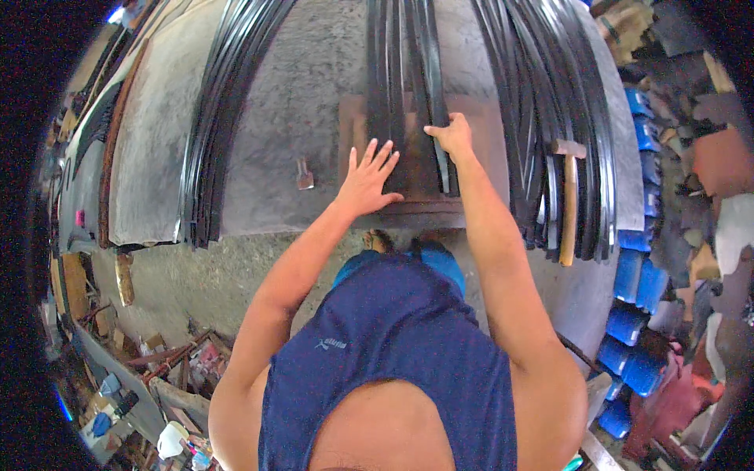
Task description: The person punches holes into the ends of black strips using a punch tool and a hammer, then arranges and aligns the strips on a wooden block by hand.
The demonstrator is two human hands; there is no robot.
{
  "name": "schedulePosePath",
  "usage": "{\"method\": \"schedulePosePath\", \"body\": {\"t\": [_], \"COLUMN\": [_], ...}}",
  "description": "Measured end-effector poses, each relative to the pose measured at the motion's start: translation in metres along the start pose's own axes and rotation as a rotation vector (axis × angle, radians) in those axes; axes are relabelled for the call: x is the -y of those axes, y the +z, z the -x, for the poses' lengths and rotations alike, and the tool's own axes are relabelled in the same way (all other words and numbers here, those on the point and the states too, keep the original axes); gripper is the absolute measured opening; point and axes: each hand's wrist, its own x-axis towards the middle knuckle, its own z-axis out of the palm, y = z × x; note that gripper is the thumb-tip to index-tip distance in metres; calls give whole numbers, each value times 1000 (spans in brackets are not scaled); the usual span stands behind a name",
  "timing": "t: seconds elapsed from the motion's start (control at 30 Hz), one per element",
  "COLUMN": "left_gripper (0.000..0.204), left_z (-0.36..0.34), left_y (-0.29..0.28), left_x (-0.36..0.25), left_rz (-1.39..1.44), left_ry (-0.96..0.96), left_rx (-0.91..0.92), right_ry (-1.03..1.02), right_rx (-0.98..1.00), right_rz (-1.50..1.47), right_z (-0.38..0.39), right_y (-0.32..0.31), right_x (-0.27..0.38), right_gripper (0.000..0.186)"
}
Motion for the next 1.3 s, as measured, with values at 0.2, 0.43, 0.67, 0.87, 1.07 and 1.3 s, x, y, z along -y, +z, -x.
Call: {"method": "schedulePosePath", "body": {"t": [0.2,0.43,0.67,0.87,1.07,1.3], "left_gripper": [69,69,102,102,95,83], "left_z": [-3,-3,-2,9,6,-22], "left_y": [23,27,19,22,12,26], "left_x": [-12,-5,-7,-8,-26,-77], "left_rz": [-93,7,79,-54,-89,-133], "left_ry": [106,80,-93,-234,-276,-153], "left_rx": [70,69,20,34,24,56], "right_ry": [-27,-94,-93,-57,-131,-168], "right_rx": [14,84,98,310,258,154], "right_rz": [-14,124,128,-46,-43,34], "right_z": [0,2,6,-6,-30,-18], "right_y": [1,-1,-29,-33,-21,-30], "right_x": [-6,3,-9,-19,-37,-14], "right_gripper": [70,79,72,56,44,52]}}
